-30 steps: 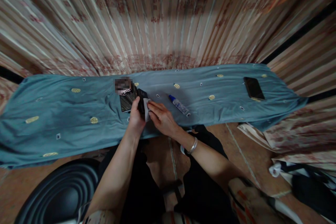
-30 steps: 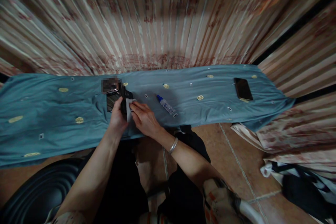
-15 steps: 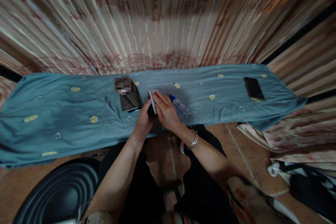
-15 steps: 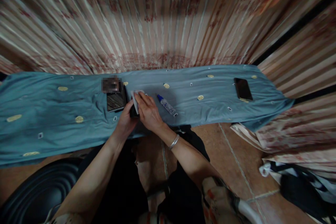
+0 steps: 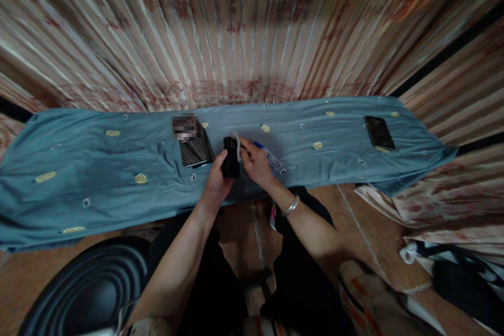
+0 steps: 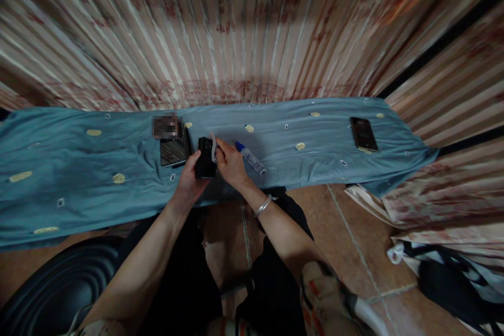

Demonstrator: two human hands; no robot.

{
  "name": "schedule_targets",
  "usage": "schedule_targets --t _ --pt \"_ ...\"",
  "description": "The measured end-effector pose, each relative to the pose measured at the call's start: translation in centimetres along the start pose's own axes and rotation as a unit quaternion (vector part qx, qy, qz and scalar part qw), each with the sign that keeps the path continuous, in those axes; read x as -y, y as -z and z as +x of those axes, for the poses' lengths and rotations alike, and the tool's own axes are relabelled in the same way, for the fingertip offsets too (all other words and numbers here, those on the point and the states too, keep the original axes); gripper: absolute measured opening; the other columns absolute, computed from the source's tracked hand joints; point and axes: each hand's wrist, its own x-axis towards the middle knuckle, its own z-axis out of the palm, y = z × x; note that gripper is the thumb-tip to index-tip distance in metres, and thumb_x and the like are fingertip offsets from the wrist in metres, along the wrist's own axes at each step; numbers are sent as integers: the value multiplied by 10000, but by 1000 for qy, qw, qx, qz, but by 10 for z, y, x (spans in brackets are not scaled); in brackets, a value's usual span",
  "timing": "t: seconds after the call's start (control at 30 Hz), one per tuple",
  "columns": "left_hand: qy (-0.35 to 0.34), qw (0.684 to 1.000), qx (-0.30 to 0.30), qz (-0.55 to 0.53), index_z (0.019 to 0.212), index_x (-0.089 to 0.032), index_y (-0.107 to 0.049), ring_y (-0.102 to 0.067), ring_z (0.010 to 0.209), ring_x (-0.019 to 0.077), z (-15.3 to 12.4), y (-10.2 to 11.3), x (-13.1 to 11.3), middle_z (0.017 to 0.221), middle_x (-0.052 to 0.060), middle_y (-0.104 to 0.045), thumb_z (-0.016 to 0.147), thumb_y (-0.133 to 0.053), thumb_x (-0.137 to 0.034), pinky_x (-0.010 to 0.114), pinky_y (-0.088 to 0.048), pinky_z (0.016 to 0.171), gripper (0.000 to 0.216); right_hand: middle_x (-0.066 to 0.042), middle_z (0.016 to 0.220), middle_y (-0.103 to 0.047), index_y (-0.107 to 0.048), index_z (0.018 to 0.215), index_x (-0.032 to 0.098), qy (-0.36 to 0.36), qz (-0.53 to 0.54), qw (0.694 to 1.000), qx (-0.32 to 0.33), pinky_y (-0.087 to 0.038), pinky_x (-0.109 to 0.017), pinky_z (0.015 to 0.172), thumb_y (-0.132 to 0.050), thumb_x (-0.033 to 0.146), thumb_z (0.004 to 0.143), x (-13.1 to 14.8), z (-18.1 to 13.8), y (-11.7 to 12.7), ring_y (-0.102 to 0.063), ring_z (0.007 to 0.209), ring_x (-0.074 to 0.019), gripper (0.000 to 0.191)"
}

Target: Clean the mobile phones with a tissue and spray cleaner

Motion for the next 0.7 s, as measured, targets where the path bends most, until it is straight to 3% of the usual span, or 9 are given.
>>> schedule_targets --t 0.17,0.47,0.7 --pt "-9 1000 16 19 922 -197 -720 -704 809 148 5 7 0 840 -1 -751 831 -677 -371 262 -541 815 201 -94 1314 -717 -587 1422 221 -7 -29 1000 4 -497 -436 1087 -485 220 960 3 -5 -5 -661 1194 -271 473" --pt "-33 999 -14 11 930 -186 -736 -714 816 171 11 6 -4 850 16 -775 855 -616 -370 272 -561 809 232 -91 1282 -730 -652 1333 229 -5 -25 1000 12 -511 -432 1076 -541 262 956 7 -14 -5 -683 1185 -264 394" --pt "-55 997 -34 44 846 -213 -707 -708 812 186 17 13 -6 791 19 -741 837 -644 -477 281 -564 807 272 -72 1293 -730 -648 1332 253 1 -14 999 47 -532 -412 1043 -564 269 956 13 -26 -6 -697 1172 -254 386"
